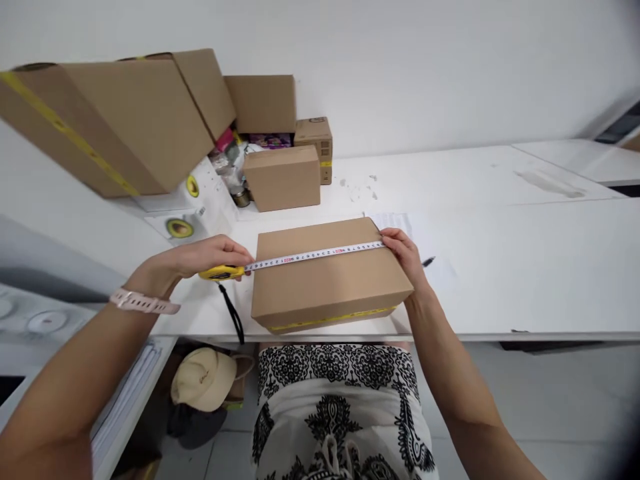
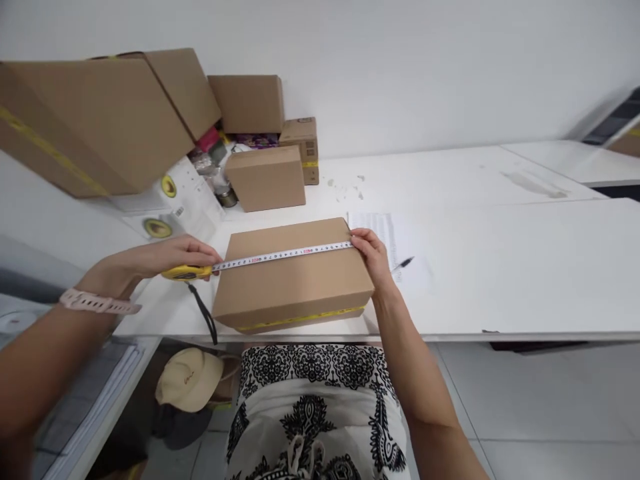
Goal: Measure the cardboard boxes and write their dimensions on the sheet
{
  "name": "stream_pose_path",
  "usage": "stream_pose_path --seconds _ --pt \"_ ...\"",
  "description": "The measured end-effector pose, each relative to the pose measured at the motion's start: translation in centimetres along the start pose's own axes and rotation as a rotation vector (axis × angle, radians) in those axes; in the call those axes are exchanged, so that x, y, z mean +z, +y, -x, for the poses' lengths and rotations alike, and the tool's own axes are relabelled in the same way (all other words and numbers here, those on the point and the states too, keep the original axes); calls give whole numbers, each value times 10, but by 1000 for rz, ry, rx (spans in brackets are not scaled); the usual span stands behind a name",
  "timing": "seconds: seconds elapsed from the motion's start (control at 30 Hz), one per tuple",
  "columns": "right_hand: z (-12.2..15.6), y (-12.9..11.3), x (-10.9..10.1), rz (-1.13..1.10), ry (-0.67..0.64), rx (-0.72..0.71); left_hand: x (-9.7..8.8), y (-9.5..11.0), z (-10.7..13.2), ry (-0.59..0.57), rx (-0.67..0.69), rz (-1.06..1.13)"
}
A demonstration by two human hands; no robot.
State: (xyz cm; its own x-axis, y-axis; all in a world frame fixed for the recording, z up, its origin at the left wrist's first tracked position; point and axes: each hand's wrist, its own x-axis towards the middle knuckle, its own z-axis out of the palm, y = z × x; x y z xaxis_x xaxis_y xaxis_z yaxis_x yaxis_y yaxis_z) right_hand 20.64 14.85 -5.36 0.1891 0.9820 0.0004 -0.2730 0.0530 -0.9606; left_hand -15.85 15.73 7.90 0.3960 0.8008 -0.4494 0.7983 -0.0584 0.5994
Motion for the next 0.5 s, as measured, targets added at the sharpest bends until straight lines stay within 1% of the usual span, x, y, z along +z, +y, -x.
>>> stream_pose_path --seconds 0.03,0.1,0.17,0.33,0.43,0.5 --pt "0 0 0 29 1 -9 -1 -2 -1 -45 -16 28" --pt "0 0 1 32 9 -8 -2 -6 -2 -55 -73 124" --pt "1 0 2 -5 22 9 -2 -6 -2 -54 -87 154" --pt "2 0 2 -28 36 22 -1 -6 -3 -83 -32 172" --pt "2 -1 -2 48 25 -22 0 -5 -5 -99 -20 151" --pt "1 -3 -7 168 -9 -70 1 -2 -4 -84 -23 104"
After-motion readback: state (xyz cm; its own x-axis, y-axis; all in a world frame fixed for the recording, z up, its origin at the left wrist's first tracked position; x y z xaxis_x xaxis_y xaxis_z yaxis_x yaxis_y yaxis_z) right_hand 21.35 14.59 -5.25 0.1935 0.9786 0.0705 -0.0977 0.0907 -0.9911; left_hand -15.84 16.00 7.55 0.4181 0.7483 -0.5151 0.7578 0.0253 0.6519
